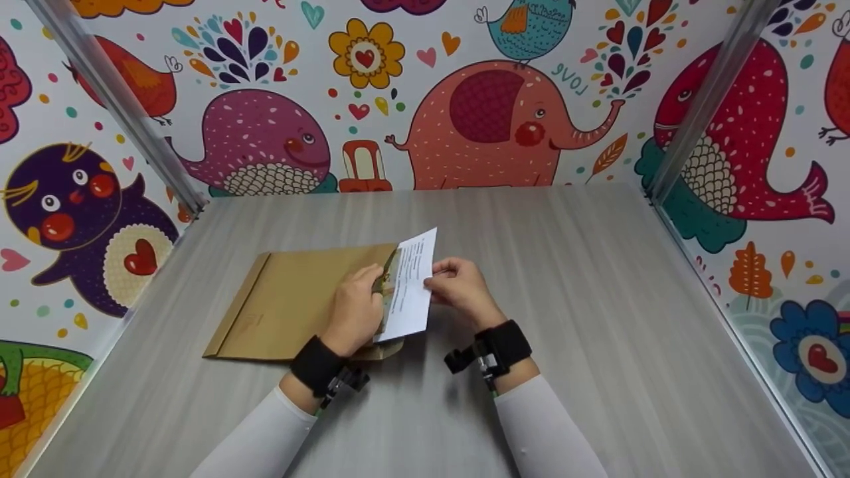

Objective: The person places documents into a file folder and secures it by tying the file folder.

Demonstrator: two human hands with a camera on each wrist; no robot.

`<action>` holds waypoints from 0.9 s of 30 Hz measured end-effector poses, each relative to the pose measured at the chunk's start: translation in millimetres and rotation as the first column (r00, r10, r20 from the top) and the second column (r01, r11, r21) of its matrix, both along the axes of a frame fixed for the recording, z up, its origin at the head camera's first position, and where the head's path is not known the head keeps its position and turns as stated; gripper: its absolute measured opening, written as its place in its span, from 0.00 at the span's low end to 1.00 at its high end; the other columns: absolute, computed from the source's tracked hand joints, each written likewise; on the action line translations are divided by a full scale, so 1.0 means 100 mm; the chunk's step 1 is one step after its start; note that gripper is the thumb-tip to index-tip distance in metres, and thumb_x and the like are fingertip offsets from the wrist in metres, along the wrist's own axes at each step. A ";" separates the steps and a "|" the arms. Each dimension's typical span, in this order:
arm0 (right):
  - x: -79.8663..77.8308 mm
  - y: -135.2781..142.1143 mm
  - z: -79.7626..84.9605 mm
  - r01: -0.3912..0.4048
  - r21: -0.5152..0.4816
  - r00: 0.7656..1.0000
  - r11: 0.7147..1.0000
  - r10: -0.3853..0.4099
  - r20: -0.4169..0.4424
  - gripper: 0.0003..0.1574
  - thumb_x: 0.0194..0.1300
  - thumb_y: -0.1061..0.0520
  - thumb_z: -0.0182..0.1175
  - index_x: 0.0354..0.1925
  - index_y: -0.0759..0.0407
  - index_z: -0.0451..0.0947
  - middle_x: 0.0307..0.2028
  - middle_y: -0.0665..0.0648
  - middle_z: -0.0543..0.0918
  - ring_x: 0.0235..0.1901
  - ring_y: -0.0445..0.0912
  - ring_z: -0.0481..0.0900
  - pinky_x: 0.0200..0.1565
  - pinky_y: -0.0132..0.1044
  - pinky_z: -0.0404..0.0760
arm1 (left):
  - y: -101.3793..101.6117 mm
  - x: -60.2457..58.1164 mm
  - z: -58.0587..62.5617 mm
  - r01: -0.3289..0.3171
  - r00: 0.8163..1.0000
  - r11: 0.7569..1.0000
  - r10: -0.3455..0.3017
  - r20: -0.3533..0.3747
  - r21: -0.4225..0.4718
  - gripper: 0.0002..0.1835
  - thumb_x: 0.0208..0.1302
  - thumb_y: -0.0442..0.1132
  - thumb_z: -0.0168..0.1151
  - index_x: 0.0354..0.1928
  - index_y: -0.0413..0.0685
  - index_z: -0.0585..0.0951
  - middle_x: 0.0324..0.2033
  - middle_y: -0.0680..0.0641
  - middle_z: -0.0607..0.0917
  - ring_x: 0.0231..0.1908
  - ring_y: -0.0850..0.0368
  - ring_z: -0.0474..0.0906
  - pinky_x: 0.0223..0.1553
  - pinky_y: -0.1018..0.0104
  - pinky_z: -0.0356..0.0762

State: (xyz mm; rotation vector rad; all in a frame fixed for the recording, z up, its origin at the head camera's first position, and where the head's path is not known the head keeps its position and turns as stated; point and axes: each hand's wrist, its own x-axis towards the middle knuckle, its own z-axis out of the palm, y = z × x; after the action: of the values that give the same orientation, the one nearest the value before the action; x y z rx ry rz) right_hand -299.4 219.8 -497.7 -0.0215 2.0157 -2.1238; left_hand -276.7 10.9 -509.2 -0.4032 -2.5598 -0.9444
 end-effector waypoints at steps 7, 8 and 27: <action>0.06 -0.17 -0.01 0.042 0.098 0.998 0.994 -0.037 -0.049 0.12 0.64 0.73 0.63 0.46 0.72 0.76 0.30 0.50 0.85 0.30 0.39 0.85 0.34 0.30 0.87 | 0.07 0.05 -0.01 -0.008 1.000 0.999 0.008 -0.012 -0.037 0.19 0.65 0.23 0.57 0.56 0.28 0.85 0.57 0.31 0.87 0.62 0.35 0.83 0.69 0.42 0.76; 0.07 -0.19 -0.01 0.045 0.116 0.998 0.992 -0.039 -0.056 0.12 0.64 0.73 0.63 0.46 0.73 0.76 0.30 0.51 0.84 0.30 0.39 0.85 0.34 0.30 0.87 | 0.08 0.06 -0.01 -0.006 1.000 0.999 0.006 -0.009 -0.039 0.18 0.66 0.23 0.57 0.57 0.29 0.84 0.58 0.31 0.87 0.63 0.35 0.83 0.69 0.42 0.76; 0.10 -0.47 -0.24 0.094 0.523 0.975 0.847 0.027 -0.220 0.15 0.60 0.67 0.67 0.46 0.71 0.85 0.29 0.54 0.85 0.28 0.40 0.76 0.33 0.29 0.75 | 0.28 0.28 -0.03 0.076 0.992 0.994 -0.083 -0.098 -0.074 0.19 0.65 0.22 0.59 0.57 0.30 0.84 0.57 0.33 0.87 0.61 0.35 0.83 0.65 0.39 0.78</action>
State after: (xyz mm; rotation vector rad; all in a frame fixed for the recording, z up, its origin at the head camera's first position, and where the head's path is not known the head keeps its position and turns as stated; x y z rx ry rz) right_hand -289.1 172.7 -522.1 -0.1404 2.6887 -1.5577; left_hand -249.1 39.3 -511.9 -0.5627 -2.5063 -0.8409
